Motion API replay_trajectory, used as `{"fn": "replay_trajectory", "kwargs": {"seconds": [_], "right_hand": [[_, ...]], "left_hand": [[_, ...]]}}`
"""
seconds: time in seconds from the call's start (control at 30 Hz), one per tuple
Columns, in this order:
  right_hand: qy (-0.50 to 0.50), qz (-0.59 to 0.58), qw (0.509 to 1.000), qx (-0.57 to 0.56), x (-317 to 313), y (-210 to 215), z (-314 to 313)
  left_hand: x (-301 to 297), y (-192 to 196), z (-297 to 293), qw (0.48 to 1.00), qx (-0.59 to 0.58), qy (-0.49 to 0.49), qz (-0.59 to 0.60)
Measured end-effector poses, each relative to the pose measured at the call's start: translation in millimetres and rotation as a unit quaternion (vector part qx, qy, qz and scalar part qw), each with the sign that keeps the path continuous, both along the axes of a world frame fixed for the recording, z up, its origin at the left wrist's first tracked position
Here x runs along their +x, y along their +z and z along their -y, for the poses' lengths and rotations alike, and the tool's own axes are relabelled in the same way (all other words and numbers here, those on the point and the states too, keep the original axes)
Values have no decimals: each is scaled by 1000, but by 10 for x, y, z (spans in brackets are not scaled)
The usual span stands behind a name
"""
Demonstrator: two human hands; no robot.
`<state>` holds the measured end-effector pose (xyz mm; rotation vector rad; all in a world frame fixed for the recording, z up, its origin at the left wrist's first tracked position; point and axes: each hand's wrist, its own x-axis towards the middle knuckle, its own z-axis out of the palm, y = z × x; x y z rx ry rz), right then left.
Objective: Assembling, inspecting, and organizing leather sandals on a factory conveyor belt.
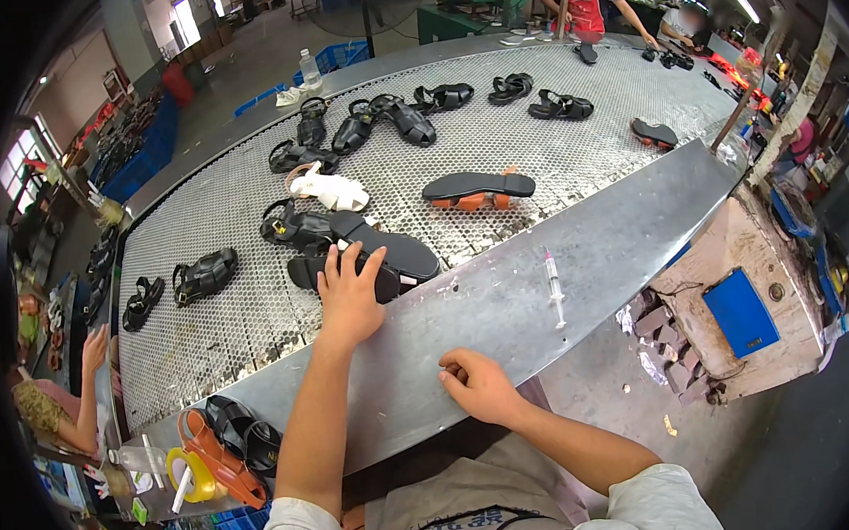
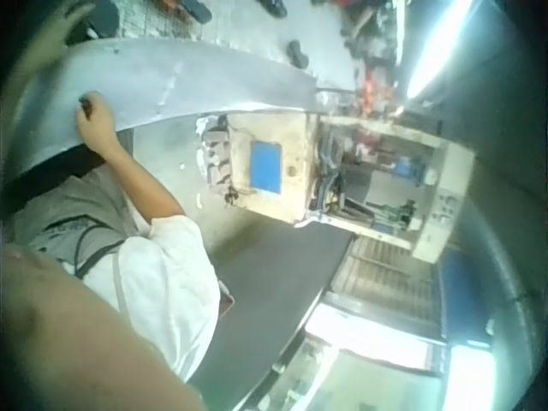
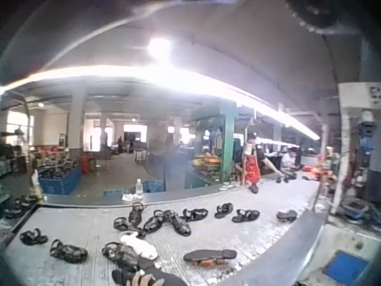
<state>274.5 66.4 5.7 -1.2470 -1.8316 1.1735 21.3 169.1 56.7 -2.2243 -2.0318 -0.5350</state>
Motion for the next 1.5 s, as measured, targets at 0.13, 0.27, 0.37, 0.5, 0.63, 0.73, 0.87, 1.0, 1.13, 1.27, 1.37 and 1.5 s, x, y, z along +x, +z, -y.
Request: {"fn": "replay_trajectory", "kwargs": {"seconds": [0.13, 0.27, 0.37, 0.5, 0.63, 0.73, 0.87, 1.0, 1.13, 1.27, 1.37, 1.5], "right_hand": [[-6, -13, 1000, -26, 39, -77, 31], [-42, -30, 992, -111, 107, 42, 26], [-34, -36, 995, -82, 101, 8, -62], [-61, -50, 987, -138, 152, 1, -55], [-30, -25, 997, -71, 109, -67, -43], [-24, -28, 997, -64, 118, -99, -16], [-43, -99, 989, -101, 266, -131, 53], [-40, -91, 986, 134, 259, 287, 126], [162, -74, 984, 26, 204, 656, 163], [225, -26, 962, -153, 463, 545, 248], [347, 35, 913, -212, 818, 471, 194], [368, 196, 865, -279, 886, 225, 237]], "left_hand": [[-38, 126, -5, 997, -46, 8, 59], [-74, -61, 76, 995, 93, 13, 23], [-162, -185, 107, 994, 92, 35, 45], [-66, -14, 116, 974, 207, 34, 82], [-191, 95, 18, 999, 39, -1, 3], [-280, 98, -77, 998, -63, 30, 0], [-107, 260, 82, 973, 144, 88, 157], [302, 429, 771, 826, 284, 37, 485], [691, 242, 1467, 783, 126, 43, 608], [585, -203, 2156, 731, 11, 95, 676], [416, -186, 2729, 704, -305, 86, 636], [388, -785, 3087, 705, -426, 69, 562]]}}
